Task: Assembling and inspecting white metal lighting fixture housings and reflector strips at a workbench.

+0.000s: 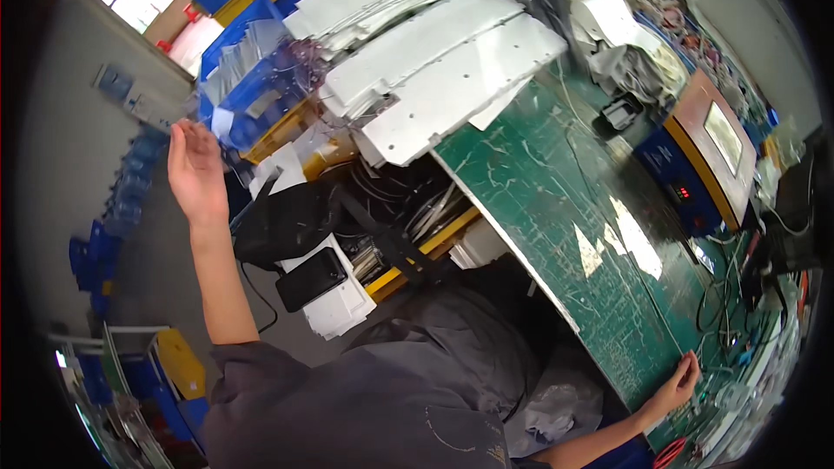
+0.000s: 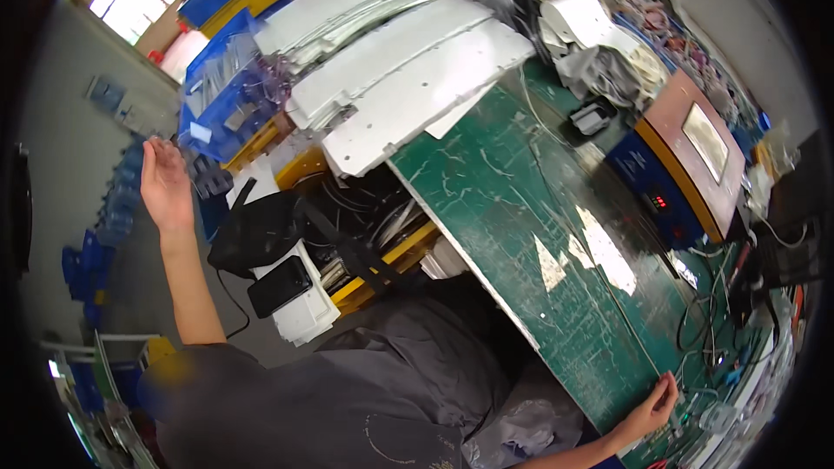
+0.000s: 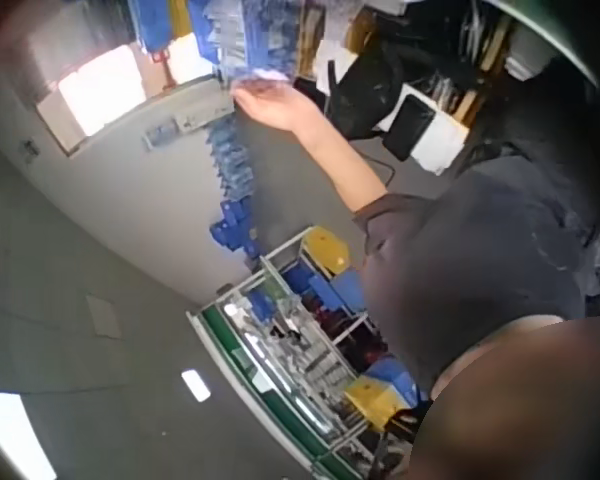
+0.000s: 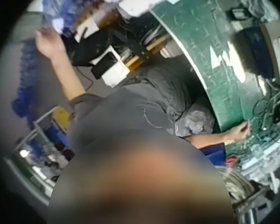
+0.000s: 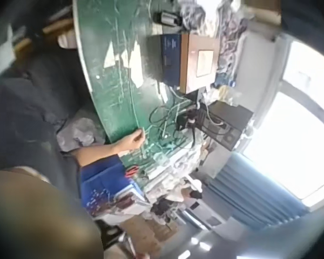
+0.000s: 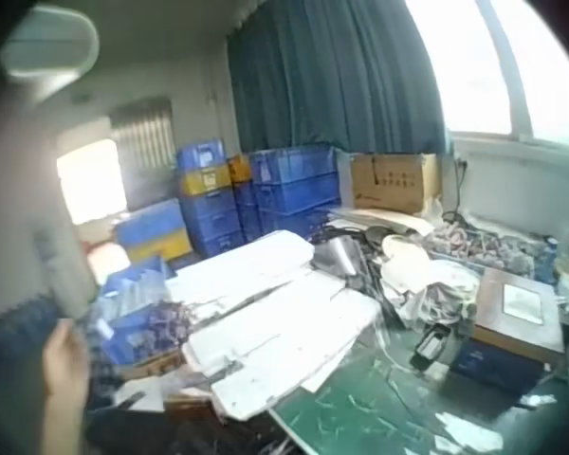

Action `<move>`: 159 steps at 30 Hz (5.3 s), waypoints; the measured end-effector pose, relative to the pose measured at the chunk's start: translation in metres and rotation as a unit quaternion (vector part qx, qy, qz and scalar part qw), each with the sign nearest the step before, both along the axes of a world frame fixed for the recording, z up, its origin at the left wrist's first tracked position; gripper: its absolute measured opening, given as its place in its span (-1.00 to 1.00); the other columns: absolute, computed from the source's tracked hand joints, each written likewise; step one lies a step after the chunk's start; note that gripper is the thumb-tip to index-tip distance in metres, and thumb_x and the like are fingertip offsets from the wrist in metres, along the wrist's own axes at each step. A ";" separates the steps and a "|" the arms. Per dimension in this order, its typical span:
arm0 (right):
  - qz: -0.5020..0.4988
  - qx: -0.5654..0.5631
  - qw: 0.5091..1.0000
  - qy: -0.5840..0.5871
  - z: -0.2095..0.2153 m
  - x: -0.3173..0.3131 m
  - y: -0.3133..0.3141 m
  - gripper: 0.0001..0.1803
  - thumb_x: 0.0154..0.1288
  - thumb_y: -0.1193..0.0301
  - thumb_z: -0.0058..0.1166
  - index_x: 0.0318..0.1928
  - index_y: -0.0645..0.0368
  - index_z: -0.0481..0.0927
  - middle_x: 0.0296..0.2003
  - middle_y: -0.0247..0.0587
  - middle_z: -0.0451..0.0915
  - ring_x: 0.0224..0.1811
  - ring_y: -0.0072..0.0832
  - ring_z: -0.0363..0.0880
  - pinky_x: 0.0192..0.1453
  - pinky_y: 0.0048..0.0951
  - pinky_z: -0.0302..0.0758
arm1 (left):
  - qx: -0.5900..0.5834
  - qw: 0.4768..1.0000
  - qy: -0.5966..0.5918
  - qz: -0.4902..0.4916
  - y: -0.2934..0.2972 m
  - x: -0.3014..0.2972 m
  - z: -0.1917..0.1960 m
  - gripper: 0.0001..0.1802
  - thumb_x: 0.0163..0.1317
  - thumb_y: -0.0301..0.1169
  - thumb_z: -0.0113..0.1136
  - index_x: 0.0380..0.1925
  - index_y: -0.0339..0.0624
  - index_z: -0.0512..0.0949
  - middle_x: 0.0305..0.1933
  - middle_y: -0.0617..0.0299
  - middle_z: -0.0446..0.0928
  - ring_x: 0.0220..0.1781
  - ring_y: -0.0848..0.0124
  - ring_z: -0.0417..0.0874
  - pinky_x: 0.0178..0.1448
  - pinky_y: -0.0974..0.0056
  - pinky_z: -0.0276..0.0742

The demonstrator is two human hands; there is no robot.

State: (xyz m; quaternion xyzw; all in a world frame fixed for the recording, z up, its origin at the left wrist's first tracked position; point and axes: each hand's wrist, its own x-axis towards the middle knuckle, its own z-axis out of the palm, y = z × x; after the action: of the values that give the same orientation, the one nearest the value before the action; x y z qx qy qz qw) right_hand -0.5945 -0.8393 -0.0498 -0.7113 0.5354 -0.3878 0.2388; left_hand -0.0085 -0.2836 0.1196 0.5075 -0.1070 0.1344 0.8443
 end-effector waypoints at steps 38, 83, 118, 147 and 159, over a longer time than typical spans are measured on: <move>0.019 -0.014 0.999 0.047 -0.046 -0.050 -0.054 -0.59 0.76 0.23 0.01 0.28 0.26 0.71 0.18 -0.07 0.76 0.22 -0.29 0.72 0.36 -0.36 0.60 | 0.061 0.840 0.366 0.395 0.352 0.102 -0.211 -0.50 0.64 -0.19 0.06 0.31 -0.41 0.49 0.28 -0.17 0.66 0.36 0.13 0.71 0.47 0.13 0.60; 0.048 -0.092 0.979 0.174 0.008 0.020 0.013 -0.77 0.61 0.39 0.19 0.12 0.21 0.74 0.22 -0.14 0.65 0.35 -0.19 0.57 0.51 -0.22 0.41 | 0.762 0.493 -0.364 -0.210 -0.172 0.021 -0.042 -0.67 0.24 -0.23 0.50 -0.02 -0.03 0.72 0.23 0.29 0.69 0.20 0.23 0.70 0.20 0.15 0.63; 0.041 -0.097 0.983 0.151 0.008 0.023 0.017 -0.79 0.60 0.38 0.20 0.08 0.22 0.74 0.16 -0.18 0.67 0.27 -0.23 0.60 0.44 -0.27 0.45 | 0.773 0.390 -0.469 -0.175 -0.191 0.019 -0.021 -0.49 0.11 -0.32 0.43 0.11 -0.11 0.66 -0.13 0.18 0.72 -0.20 0.19 0.74 -0.15 0.21 0.60; 0.029 -0.093 0.987 0.128 0.014 0.035 0.022 -0.82 0.53 0.47 0.22 0.05 0.23 0.74 0.14 -0.18 0.65 0.26 -0.20 0.60 0.42 -0.24 0.47 | 0.408 0.906 -0.110 -0.033 -0.201 0.017 -0.057 -0.41 0.59 -0.24 0.28 0.54 -0.05 0.43 0.00 0.18 0.61 -0.18 0.47 0.61 -0.02 0.46 0.53; 0.024 -0.086 0.990 0.113 0.014 0.034 0.024 -0.83 0.52 0.48 0.23 0.03 0.23 0.74 0.12 -0.17 0.65 0.22 -0.20 0.61 0.39 -0.23 0.49 | 0.097 0.986 -0.004 -0.137 -0.267 0.017 -0.005 -0.35 0.56 -0.39 0.22 0.59 -0.04 0.31 0.05 0.10 0.54 -0.02 0.44 0.65 0.27 0.33 0.62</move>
State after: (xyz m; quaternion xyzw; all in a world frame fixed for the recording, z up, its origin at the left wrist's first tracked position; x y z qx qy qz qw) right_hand -0.5600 -0.8156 -0.0359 -0.7810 0.5066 -0.3438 0.1233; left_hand 0.0083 -0.5508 0.1148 0.5669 -0.1910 0.0084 0.8013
